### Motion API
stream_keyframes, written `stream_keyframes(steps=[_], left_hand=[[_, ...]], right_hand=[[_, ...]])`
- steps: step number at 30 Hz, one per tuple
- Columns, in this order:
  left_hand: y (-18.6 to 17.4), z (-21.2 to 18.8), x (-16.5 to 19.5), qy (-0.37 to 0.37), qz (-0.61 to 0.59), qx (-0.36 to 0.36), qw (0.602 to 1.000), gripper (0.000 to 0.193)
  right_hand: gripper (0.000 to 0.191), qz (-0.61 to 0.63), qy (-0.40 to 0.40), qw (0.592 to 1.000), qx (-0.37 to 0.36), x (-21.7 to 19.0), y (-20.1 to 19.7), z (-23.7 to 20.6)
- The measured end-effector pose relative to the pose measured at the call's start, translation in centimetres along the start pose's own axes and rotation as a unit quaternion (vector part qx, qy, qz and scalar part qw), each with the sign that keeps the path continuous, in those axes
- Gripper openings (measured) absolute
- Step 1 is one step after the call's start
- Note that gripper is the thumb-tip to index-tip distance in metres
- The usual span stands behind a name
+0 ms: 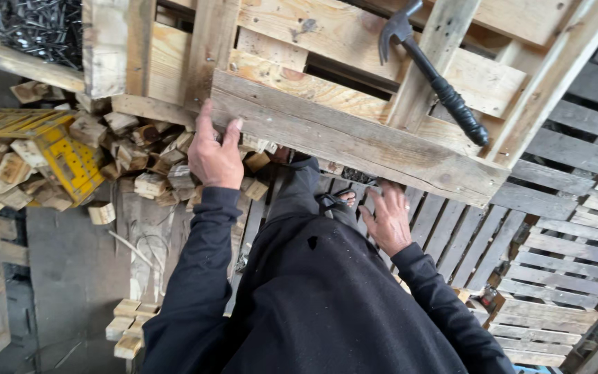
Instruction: The person assembles a wooden pallet by hand, placing small wooden blocks and planks into position and securing them with nails using a hammer. The person repeatedly picks up nails, positions wood pieces, and hammers them into place.
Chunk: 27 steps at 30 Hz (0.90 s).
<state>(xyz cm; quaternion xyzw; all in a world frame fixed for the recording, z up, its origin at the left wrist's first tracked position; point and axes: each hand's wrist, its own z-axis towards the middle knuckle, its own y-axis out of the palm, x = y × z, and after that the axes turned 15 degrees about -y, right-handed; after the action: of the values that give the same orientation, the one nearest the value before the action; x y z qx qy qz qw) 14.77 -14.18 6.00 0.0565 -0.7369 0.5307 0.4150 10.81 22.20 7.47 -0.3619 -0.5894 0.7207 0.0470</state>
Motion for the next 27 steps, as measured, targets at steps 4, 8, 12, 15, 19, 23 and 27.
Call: stream_keyframes(steps=[4, 8, 12, 15, 19, 23, 27], left_hand=[[0.5, -2.8, 3.3, 0.114, 0.130, -0.150, 0.973, 0.062], [3.6, -4.6, 8.0, 0.299, 0.214, -0.239, 0.898, 0.096], [7.0, -4.5, 11.5, 0.373, 0.378, -0.270, 0.803, 0.106], [8.2, -4.1, 12.5, 0.408, 0.419, -0.270, 0.765, 0.119], [9.1, -4.7, 12.3, 0.408, 0.410, -0.263, 0.773, 0.133], [10.0, -5.9, 11.7, 0.411, 0.447, -0.210, 0.766, 0.131], [9.7, -6.0, 11.4, 0.400, 0.452, -0.218, 0.767, 0.119]], right_hand=[[0.073, -0.092, 0.071, 0.992, -0.040, 3.7, 1.8, -2.3], [0.076, -0.038, 0.094, 0.992, -0.075, 6.2, 4.3, -2.7], [0.080, -0.004, 0.064, 0.998, -0.019, 7.6, 6.3, -0.6], [0.069, 0.063, 0.171, 0.976, -0.117, 8.3, 5.9, 2.3], [0.088, -0.105, 0.021, 0.994, 0.021, 9.0, 5.4, 5.5], [0.105, -0.233, -0.049, 0.969, 0.065, 10.8, 6.8, 6.3], [0.090, -0.105, -0.036, 0.994, -0.014, 11.7, 8.4, 5.5]])
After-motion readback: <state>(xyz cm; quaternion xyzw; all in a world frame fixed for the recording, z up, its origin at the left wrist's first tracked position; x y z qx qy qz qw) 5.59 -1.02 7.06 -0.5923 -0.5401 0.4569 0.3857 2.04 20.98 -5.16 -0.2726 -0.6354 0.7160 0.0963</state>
